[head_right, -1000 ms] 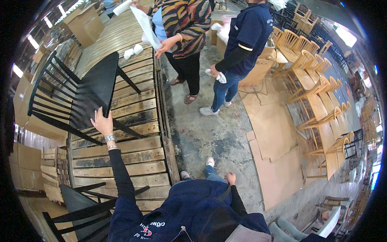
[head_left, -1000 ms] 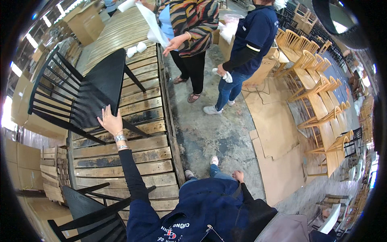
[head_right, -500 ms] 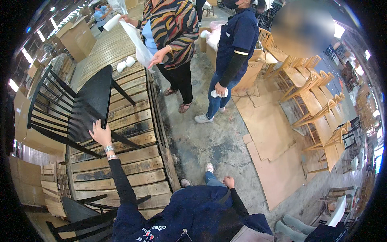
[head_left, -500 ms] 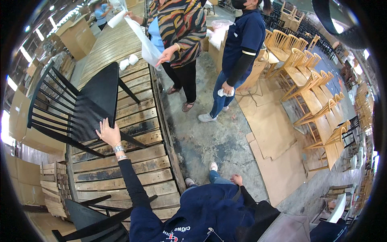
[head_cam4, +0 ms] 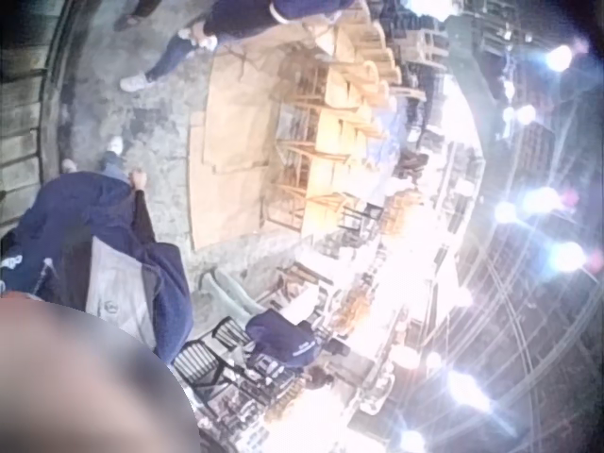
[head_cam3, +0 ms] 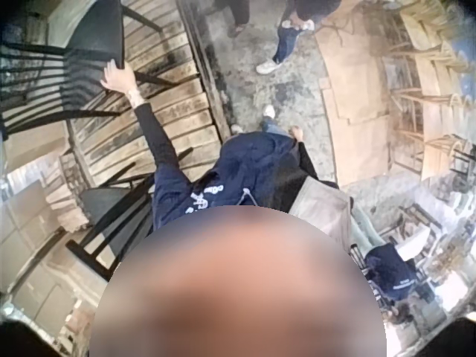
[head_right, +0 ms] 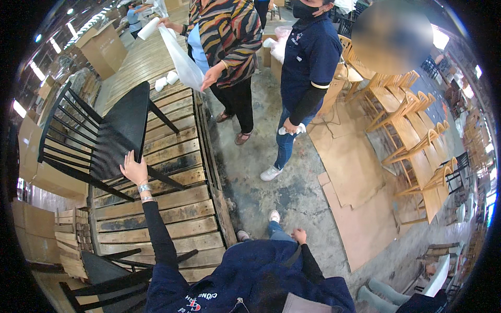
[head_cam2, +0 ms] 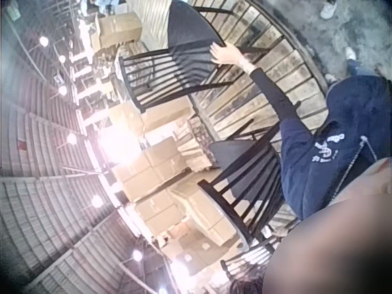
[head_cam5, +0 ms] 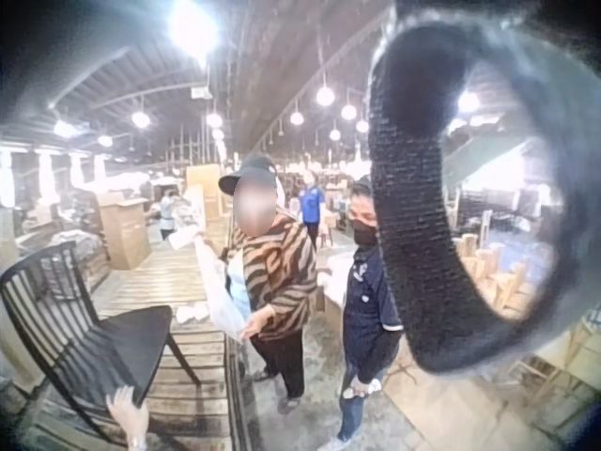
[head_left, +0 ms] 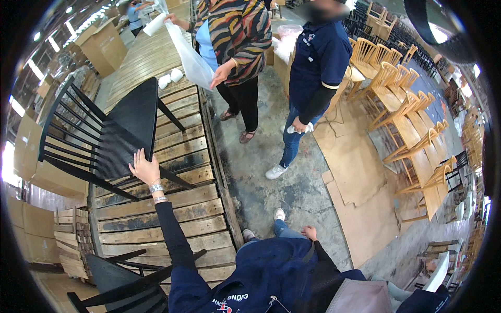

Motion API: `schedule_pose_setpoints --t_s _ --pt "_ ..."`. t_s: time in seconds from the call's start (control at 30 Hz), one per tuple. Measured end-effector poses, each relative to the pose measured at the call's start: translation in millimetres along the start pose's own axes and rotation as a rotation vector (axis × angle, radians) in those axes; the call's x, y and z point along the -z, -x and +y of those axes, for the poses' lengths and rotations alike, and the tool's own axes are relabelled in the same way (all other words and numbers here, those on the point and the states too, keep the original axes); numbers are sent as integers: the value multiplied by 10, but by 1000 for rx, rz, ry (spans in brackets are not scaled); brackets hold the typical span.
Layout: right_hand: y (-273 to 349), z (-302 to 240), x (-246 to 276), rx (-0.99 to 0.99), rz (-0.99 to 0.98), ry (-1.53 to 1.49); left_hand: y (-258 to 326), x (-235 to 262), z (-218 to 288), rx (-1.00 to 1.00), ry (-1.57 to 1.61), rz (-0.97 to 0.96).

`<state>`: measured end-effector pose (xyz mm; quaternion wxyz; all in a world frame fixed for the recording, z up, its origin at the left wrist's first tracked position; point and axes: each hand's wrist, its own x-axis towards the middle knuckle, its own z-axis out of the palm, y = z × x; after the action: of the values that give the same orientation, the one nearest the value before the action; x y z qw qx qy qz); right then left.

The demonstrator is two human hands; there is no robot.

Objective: The person picks up and moves several wooden chairs of different colors and styles within a furniture workshop. They lift chairs, carry them across the room, and place them in new locations among other furniture.

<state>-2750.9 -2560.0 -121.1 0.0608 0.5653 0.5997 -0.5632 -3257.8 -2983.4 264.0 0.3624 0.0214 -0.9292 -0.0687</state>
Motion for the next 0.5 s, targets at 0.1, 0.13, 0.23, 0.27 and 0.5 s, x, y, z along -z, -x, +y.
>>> schedule_pose_setpoints --t_s 0.1,0.13,0.23,0.27,0.5 --pt "6 -12 2 87 0 9 -83 81 30 -29 32 -17" --pt "0 -22 -8 85 12 -18 -77 176 89 -52 63 -17" --pt "-39 -29 -48 102 3 32 -32 757 253 42 374 -320" --pt "-69 -24 -60 113 4 63 101 986 423 300 1024 -334" --pt "-437 155 -158 255 -111 209 1006 3131 528 -306 1075 639"
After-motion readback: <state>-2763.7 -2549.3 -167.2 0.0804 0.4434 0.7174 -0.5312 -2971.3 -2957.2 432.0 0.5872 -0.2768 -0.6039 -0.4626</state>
